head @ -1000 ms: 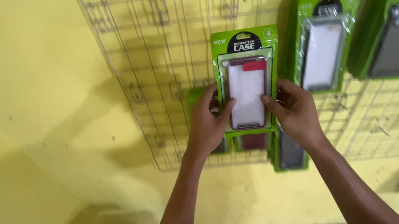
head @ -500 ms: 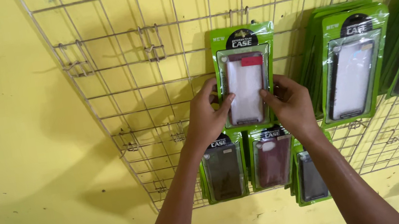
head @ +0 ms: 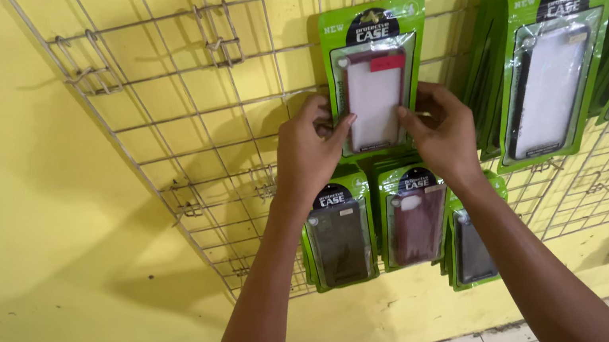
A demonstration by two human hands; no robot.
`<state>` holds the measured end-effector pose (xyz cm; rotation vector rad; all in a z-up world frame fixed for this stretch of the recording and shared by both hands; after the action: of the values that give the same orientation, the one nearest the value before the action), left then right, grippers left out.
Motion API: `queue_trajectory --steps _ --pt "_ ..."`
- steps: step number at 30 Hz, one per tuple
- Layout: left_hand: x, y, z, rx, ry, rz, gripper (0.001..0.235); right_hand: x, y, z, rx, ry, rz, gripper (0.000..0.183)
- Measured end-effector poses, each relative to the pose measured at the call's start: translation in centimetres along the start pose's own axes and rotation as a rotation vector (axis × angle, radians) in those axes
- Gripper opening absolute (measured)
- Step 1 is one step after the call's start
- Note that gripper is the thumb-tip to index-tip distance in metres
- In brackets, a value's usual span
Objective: The person repeatedly takes packaged phone cases from a wall display, wipes them with a cloth, and places them on a white stool. The person handles the cases one at a time, cleaning the plastic packaging before stacking them.
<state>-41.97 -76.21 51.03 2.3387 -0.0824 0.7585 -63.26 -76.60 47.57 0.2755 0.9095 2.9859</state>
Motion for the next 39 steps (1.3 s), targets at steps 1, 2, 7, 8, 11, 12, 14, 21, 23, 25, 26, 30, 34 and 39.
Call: queue_trajectory --steps 1,2,7,8,11,12,14,21,23,25,26,30,34,39 --pt "0.1 -0.1 -0.1 -0.015 -0.003 0.01 0.036 0.0 -0.2 0.4 0.0 0.024 0.002 0.04" --pt "0.4 -0.3 -0.2 -0.013 -0.004 0.002 0.036 0.0 -0.7 1.3 0.073 -0.072 -0.013 0.044" --pt "2.2 -2.9 -0.6 0.098 -0.138 -0.027 0.033 0.6 -4.4 4.2 0.162 -0.285 -0.023 0.056" --pt "3.0 -4.0 -0.8 0.082 -0.172 -0.057 0.031 0.5 -5.4 4.5 0.157 -0.227 -0.007 0.056" --pt "4.8 -8.9 -1.3 0.074 -0.288 -0.149 0.028 0.5 -9.1 5.0 0.142 -0.063 0.054 0.052" --pt "5.1 -11.1 -1.3 0.089 -0.337 -0.165 0.026 0.5 -10.7 5.0 0.135 -0.013 0.066 0.049" --pt "5.2 -16.5 -1.1 0.142 -0.449 -0.202 0.024 -0.1 -14.2 4.4 0.112 0.087 0.111 0.043" --pt "1.9 -41.5 2.3 0.63 -0.429 -0.428 0.025 -8.5 -28.4 -2.4 -0.186 0.324 0.475 0.023" --pt "1.1 -49.4 2.8 0.799 -0.388 -0.508 0.027 -12.0 -33.2 -4.8 -0.333 0.31 0.635 0.022" --pt "-0.4 -56.8 2.3 0.856 -0.49 -0.617 0.03 -15.7 -37.6 -7.0 -0.39 0.363 0.789 0.023" --pt "-0.7 -60.7 1.9 0.921 -0.481 -0.668 0.03 -17.0 -40.2 -7.8 -0.428 0.384 0.862 0.023" --pt "-0.4 -72.0 1.4 1.056 -0.524 -0.887 0.03 -23.5 -47.2 -11.0 -0.56 0.362 1.071 0.02" --pt "1.0 -80.5 1.9 1.155 -0.509 -1.016 0.031 -30.5 -53.3 -12.3 -0.569 0.283 1.231 0.02" --pt "3.3 -87.8 6.8 1.252 -0.258 -0.962 0.032 -41.3 -58.8 -13.0 -0.464 0.119 1.377 0.025"
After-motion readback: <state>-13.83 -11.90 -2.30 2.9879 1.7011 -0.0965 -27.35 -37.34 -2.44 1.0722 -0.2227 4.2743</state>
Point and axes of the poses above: each hand's wrist, its own y-axis towards the middle knuckle, its own x-axis out of the back of the hand, z = x × y, the point moved 4 cm from there along y, towards the middle knuckle, and after that the axes turned 11 degrees about z, right-handed, at the moved point
